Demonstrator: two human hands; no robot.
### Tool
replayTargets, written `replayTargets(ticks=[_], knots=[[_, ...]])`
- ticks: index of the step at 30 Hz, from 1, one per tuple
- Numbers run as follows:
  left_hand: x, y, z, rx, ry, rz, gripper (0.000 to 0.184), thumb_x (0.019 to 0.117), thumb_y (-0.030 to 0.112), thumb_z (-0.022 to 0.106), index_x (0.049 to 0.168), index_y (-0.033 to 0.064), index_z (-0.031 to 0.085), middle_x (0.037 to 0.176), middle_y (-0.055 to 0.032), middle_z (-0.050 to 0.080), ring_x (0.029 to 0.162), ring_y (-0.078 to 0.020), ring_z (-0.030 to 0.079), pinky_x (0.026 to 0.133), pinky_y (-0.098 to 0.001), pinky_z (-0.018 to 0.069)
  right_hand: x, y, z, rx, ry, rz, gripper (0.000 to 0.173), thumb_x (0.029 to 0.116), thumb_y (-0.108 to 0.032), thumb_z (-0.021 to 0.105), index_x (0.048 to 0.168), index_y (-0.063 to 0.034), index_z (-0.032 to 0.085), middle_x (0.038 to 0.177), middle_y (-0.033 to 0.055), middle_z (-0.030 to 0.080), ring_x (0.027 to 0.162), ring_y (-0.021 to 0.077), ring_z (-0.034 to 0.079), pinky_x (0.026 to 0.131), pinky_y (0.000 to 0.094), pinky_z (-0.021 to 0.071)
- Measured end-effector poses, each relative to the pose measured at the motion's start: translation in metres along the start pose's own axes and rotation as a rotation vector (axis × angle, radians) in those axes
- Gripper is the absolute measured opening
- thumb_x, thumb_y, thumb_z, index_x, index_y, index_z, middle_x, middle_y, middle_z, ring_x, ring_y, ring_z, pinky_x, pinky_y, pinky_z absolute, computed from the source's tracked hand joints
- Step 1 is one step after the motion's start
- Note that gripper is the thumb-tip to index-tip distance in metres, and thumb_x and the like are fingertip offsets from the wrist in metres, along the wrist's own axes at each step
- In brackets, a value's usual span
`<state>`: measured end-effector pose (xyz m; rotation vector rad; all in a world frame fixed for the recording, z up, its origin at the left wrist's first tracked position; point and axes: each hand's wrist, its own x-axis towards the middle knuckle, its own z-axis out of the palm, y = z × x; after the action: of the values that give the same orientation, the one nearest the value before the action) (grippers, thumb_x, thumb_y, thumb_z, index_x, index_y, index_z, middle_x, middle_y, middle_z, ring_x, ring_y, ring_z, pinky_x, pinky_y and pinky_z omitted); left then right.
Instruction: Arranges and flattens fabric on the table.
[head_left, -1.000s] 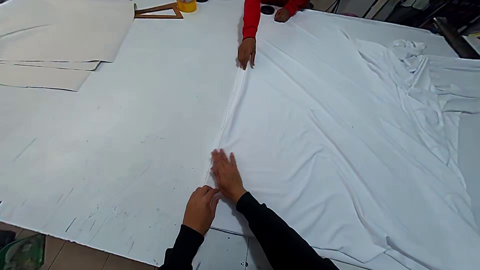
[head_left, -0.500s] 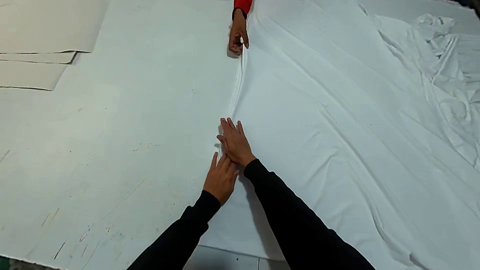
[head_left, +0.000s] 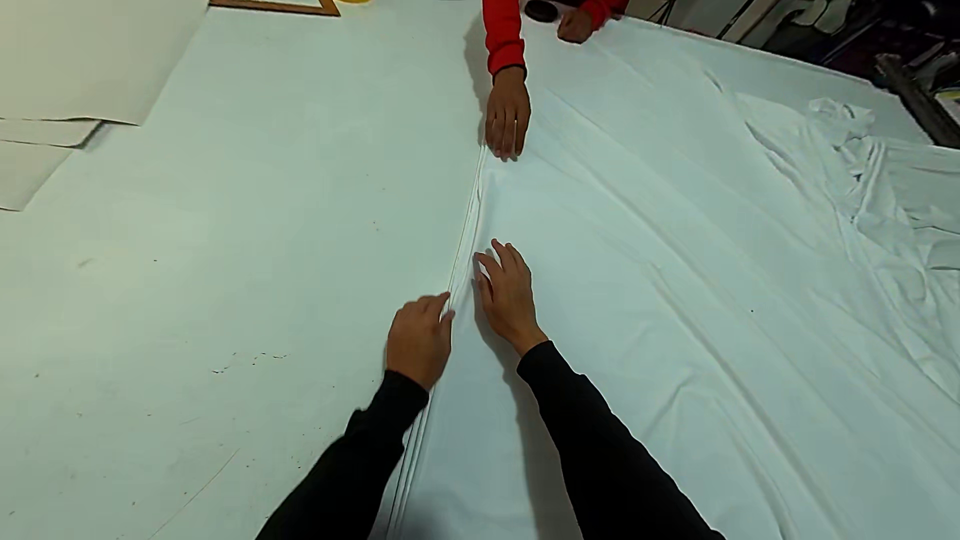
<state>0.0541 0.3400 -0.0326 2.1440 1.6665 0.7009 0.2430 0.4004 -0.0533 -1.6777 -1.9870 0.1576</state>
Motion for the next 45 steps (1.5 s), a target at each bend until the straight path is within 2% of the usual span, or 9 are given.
replayTargets(ticks=[5,9,20,24,29,34,37,41,45], knots=[[0.074,0.007,-0.006,-0.198,-0.257,-0.247,0.019,0.1005,0.028,0.066,0.107,0.0128,0.076,0.096,-0.0056,0.075,0.089,-0.0239,0.072,0.084,-0.0522,0.0574,-0.001,0.001,0.002,0.023,0.022,-0.007,0.029,0.1034,-0.023,0.055,0.126,-0.0148,0.07,0.139,0.011,0.06,0.133,0.0333,0.052,0.106,0.0545,0.0439],[0.094,0.01,-0.003,-0.154,-0.404,-0.307,0.028,0.0973,0.033,0.071,0.112,0.0096,0.072,0.096,-0.0089,0.074,0.096,-0.0289,0.07,0.087,-0.0564,0.0544,-0.005,-0.001,0.006,0.046,0.064,-0.004,0.025,0.1011,-0.021,0.057,0.119,-0.0151,0.073,0.122,0.0085,0.065,0.118,0.0302,0.058,0.094,0.0502,0.0475],[0.081,-0.017,-0.002,-0.494,-0.225,-0.489,0.022,0.0966,0.021,0.074,0.114,0.01,0.068,0.086,-0.006,0.075,0.07,-0.019,0.071,0.07,-0.0423,0.0598,0.0,0.001,0.005,0.1,0.026,-0.041,0.026,0.1026,-0.022,0.053,0.12,-0.0152,0.072,0.121,0.0055,0.065,0.113,0.0257,0.06,0.091,0.0471,0.0484],[0.076,-0.003,-0.002,-0.268,-0.072,-0.2,0.03,0.0971,0.002,0.057,0.126,0.0058,0.065,0.116,-0.0136,0.069,0.101,-0.0284,0.07,0.089,-0.0518,0.0575,-0.006,-0.004,0.01,0.02,-0.005,-0.067,0.032,0.1039,-0.026,0.05,0.127,-0.0168,0.07,0.14,0.0043,0.06,0.13,0.0272,0.053,0.103,0.0508,0.0446],[0.075,-0.017,0.026,0.124,-0.122,0.238,0.04,0.1066,0.02,0.049,0.145,0.0133,0.059,0.159,-0.0092,0.046,0.146,-0.0316,0.042,0.117,-0.0564,0.0343,-0.024,-0.003,0.002,0.075,0.065,-0.032,0.043,0.1071,-0.023,0.04,0.139,-0.0064,0.063,0.156,0.0099,0.05,0.149,0.0327,0.039,0.121,0.0545,0.0315],[0.103,0.002,0.038,0.148,-0.102,0.383,0.054,0.1101,0.031,0.028,0.156,0.0073,0.044,0.167,-0.0073,0.034,0.156,-0.0253,0.026,0.126,-0.0555,0.0199,-0.039,0.0,-0.008,0.056,0.136,0.045,0.046,0.1089,-0.026,0.035,0.14,-0.0044,0.062,0.156,0.0111,0.05,0.15,0.0308,0.038,0.124,0.0504,0.0288],[0.139,-0.007,0.048,0.163,-0.235,0.214,0.061,0.1124,0.041,0.024,0.161,0.0061,0.031,0.17,-0.0105,0.026,0.158,-0.0278,0.02,0.126,-0.0606,0.0113,-0.048,0.005,-0.01,0.063,0.102,0.06,0.047,0.1092,-0.031,0.036,0.139,-0.0083,0.064,0.156,0.0077,0.051,0.15,0.026,0.039,0.124,0.0469,0.0307],[0.172,-0.004,0.029,-0.08,-0.008,-0.074,0.036,0.1073,0.026,0.052,0.135,0.0072,0.065,0.133,-0.0142,0.066,0.124,-0.0327,0.062,0.107,-0.0541,0.0477,-0.062,0.02,-0.009,0.103,0.104,0.122,0.046,0.109,-0.033,0.036,0.134,-0.0114,0.068,0.151,0.0043,0.056,0.149,0.0203,0.041,0.124,0.0428,0.034],[0.189,0.01,0.016,-0.113,-0.174,-0.215,0.022,0.1011,0.025,0.064,0.111,0.0073,0.073,0.102,-0.0135,0.074,0.098,-0.0333,0.071,0.088,-0.0604,0.0545,-0.065,0.02,-0.006,0.124,0.107,0.154,0.044,0.1091,-0.034,0.036,0.129,-0.0139,0.07,0.15,0.0009,0.057,0.149,0.0191,0.04,0.124,0.0421,0.0321]])
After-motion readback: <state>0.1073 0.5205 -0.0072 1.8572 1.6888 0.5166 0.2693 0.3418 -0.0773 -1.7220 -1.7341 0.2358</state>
